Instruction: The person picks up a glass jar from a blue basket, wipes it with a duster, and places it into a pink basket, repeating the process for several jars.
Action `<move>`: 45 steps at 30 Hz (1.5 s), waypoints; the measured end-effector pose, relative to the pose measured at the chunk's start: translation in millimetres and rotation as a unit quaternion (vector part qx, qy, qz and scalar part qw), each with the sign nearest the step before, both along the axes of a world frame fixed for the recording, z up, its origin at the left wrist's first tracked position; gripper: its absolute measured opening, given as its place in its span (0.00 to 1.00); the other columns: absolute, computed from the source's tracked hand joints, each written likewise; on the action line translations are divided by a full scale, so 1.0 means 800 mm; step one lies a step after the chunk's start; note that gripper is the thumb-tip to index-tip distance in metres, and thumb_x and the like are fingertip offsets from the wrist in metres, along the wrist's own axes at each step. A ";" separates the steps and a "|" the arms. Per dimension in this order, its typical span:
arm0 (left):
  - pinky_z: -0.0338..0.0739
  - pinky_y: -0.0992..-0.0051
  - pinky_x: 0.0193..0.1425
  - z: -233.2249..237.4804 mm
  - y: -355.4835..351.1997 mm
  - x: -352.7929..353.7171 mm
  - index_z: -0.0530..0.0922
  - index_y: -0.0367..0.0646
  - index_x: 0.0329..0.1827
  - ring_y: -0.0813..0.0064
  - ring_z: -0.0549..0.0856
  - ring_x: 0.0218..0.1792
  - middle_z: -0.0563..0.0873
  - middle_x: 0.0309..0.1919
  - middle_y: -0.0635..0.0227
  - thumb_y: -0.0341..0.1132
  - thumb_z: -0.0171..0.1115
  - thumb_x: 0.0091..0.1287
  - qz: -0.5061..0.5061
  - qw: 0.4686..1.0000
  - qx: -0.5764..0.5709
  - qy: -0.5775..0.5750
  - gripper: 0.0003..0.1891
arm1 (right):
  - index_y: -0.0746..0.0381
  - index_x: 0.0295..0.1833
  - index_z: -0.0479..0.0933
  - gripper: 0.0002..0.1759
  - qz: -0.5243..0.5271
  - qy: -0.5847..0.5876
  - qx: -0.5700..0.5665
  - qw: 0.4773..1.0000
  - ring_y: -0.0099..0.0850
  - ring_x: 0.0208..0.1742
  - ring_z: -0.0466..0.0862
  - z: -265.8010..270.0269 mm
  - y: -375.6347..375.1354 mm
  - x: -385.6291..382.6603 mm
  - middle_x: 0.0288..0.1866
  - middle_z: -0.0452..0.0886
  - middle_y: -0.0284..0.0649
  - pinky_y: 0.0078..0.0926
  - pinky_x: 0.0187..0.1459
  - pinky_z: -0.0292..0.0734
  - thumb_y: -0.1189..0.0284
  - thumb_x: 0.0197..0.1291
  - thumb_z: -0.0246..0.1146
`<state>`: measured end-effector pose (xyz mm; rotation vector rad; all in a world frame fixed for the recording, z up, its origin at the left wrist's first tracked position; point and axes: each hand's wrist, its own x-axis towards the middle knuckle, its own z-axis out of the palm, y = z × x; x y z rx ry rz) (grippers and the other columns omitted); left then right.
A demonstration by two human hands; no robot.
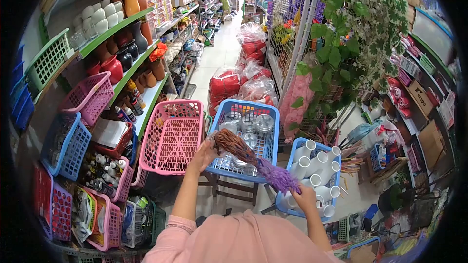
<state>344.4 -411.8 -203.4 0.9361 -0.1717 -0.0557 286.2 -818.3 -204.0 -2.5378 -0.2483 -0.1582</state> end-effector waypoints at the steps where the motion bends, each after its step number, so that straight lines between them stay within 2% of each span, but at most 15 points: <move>1: 0.65 0.59 0.70 0.009 -0.007 -0.001 0.56 0.45 0.74 0.63 0.69 0.68 0.65 0.70 0.60 0.57 0.49 0.71 0.020 1.000 -0.004 0.014 0.35 | 0.57 0.39 0.82 0.17 -0.001 0.000 0.000 1.000 0.48 0.26 0.81 -0.006 0.003 -0.003 0.23 0.80 0.49 0.42 0.30 0.74 0.54 0.54 0.67; 4: 0.70 0.59 0.66 -0.008 0.010 0.013 0.60 0.48 0.73 0.64 0.69 0.68 0.65 0.70 0.63 0.65 0.53 0.65 0.056 0.997 0.017 0.046 0.40 | 0.57 0.38 0.82 0.17 0.070 0.006 0.085 0.994 0.47 0.27 0.82 -0.021 0.011 -0.010 0.23 0.80 0.48 0.42 0.30 0.74 0.54 0.53 0.67; 8: 0.73 0.61 0.63 -0.004 0.013 0.007 0.60 0.48 0.72 0.66 0.72 0.64 0.68 0.67 0.63 0.62 0.50 0.69 0.071 0.997 0.000 0.024 0.36 | 0.56 0.38 0.82 0.17 0.058 0.058 0.068 0.994 0.48 0.28 0.82 -0.005 0.004 -0.004 0.24 0.80 0.47 0.43 0.30 0.74 0.55 0.52 0.68; 11: 0.72 0.60 0.64 0.010 -0.004 0.005 0.61 0.49 0.72 0.66 0.73 0.63 0.69 0.66 0.64 0.60 0.50 0.70 0.081 0.995 0.032 0.043 0.34 | 0.55 0.39 0.82 0.17 0.001 0.004 0.010 1.000 0.48 0.27 0.82 -0.008 0.010 0.001 0.24 0.81 0.47 0.43 0.29 0.74 0.54 0.51 0.68; 14: 0.71 0.59 0.65 -0.017 0.017 0.012 0.62 0.50 0.71 0.65 0.72 0.64 0.68 0.66 0.64 0.59 0.50 0.70 0.058 0.997 0.021 0.047 0.33 | 0.55 0.39 0.82 0.17 0.046 -0.018 0.027 0.998 0.47 0.27 0.82 -0.016 0.023 -0.015 0.24 0.81 0.46 0.42 0.29 0.75 0.54 0.51 0.68; 16: 0.70 0.59 0.65 -0.012 0.019 0.007 0.61 0.50 0.71 0.64 0.71 0.65 0.68 0.66 0.64 0.60 0.51 0.69 0.103 0.992 0.056 0.037 0.34 | 0.55 0.39 0.82 0.17 0.083 0.027 0.020 0.996 0.48 0.27 0.82 -0.019 0.014 -0.016 0.24 0.81 0.47 0.43 0.29 0.75 0.54 0.52 0.68; 22: 0.68 0.55 0.67 -0.010 -0.006 -0.008 0.58 0.48 0.73 0.63 0.69 0.68 0.64 0.70 0.60 0.59 0.55 0.67 0.057 0.997 0.018 0.058 0.37 | 0.55 0.40 0.82 0.18 0.014 0.005 0.013 1.000 0.47 0.28 0.82 -0.033 0.013 -0.005 0.25 0.81 0.49 0.41 0.31 0.76 0.53 0.53 0.67; 26: 0.66 0.55 0.68 -0.027 0.008 0.004 0.58 0.48 0.74 0.65 0.68 0.69 0.67 0.69 0.63 0.59 0.54 0.67 0.089 0.995 0.041 0.032 0.38 | 0.55 0.41 0.83 0.18 0.088 0.010 0.060 0.994 0.48 0.28 0.82 -0.052 0.007 -0.012 0.25 0.81 0.49 0.41 0.30 0.75 0.53 0.54 0.67; 28: 0.67 0.62 0.68 -0.003 0.001 -0.010 0.62 0.39 0.70 0.66 0.73 0.64 0.71 0.66 0.62 0.52 0.55 0.70 0.126 0.990 -0.037 0.049 0.33 | 0.56 0.41 0.83 0.19 0.071 0.061 0.026 0.995 0.49 0.28 0.82 -0.045 -0.004 -0.013 0.25 0.81 0.49 0.42 0.30 0.75 0.52 0.54 0.66; 32: 0.68 0.62 0.67 -0.011 -0.014 -0.005 0.61 0.41 0.72 0.69 0.70 0.67 0.70 0.67 0.64 0.50 0.56 0.70 0.064 0.998 -0.010 0.026 0.33 | 0.56 0.39 0.83 0.20 0.008 0.018 0.056 0.998 0.50 0.28 0.82 -0.035 0.003 -0.006 0.24 0.80 0.49 0.42 0.31 0.75 0.51 0.54 0.66; 38: 0.75 0.64 0.61 -0.010 0.001 -0.002 0.63 0.42 0.71 0.70 0.80 0.56 0.77 0.60 0.66 0.46 0.56 0.71 0.127 0.990 -0.003 0.059 0.30 | 0.57 0.39 0.83 0.21 0.092 0.045 0.072 0.992 0.50 0.29 0.81 -0.045 -0.010 -0.009 0.24 0.81 0.49 0.43 0.31 0.74 0.50 0.54 0.66; 40: 0.75 0.66 0.61 -0.013 0.001 -0.004 0.63 0.42 0.71 0.71 0.79 0.58 0.77 0.60 0.66 0.46 0.56 0.71 0.133 0.989 -0.051 0.046 0.29 | 0.57 0.39 0.83 0.21 0.015 0.068 0.013 0.997 0.51 0.28 0.81 -0.016 -0.014 -0.005 0.24 0.81 0.49 0.43 0.31 0.74 0.50 0.54 0.66; 41: 0.75 0.66 0.61 -0.017 0.000 -0.002 0.63 0.42 0.71 0.71 0.79 0.58 0.77 0.60 0.66 0.46 0.56 0.71 0.133 0.989 -0.051 0.047 0.29 | 0.58 0.38 0.83 0.20 -0.011 0.012 0.044 0.999 0.49 0.26 0.81 -0.018 -0.013 -0.001 0.23 0.80 0.49 0.42 0.30 0.74 0.52 0.53 0.67; 43: 0.73 0.63 0.63 -0.027 -0.001 0.002 0.60 0.45 0.73 0.69 0.74 0.63 0.73 0.64 0.66 0.52 0.59 0.67 0.113 0.991 0.055 0.047 0.36 | 0.59 0.38 0.83 0.19 -0.029 0.015 0.084 0.996 0.48 0.25 0.80 -0.020 -0.010 0.004 0.23 0.80 0.48 0.40 0.30 0.74 0.53 0.53 0.68; 45: 0.73 0.65 0.62 -0.035 -0.010 0.002 0.61 0.43 0.73 0.70 0.75 0.62 0.73 0.64 0.66 0.48 0.61 0.67 0.107 0.988 0.100 0.058 0.35 | 0.59 0.38 0.83 0.18 -0.043 0.018 0.124 0.991 0.47 0.24 0.80 -0.009 -0.001 0.005 0.22 0.80 0.48 0.39 0.29 0.73 0.55 0.53 0.68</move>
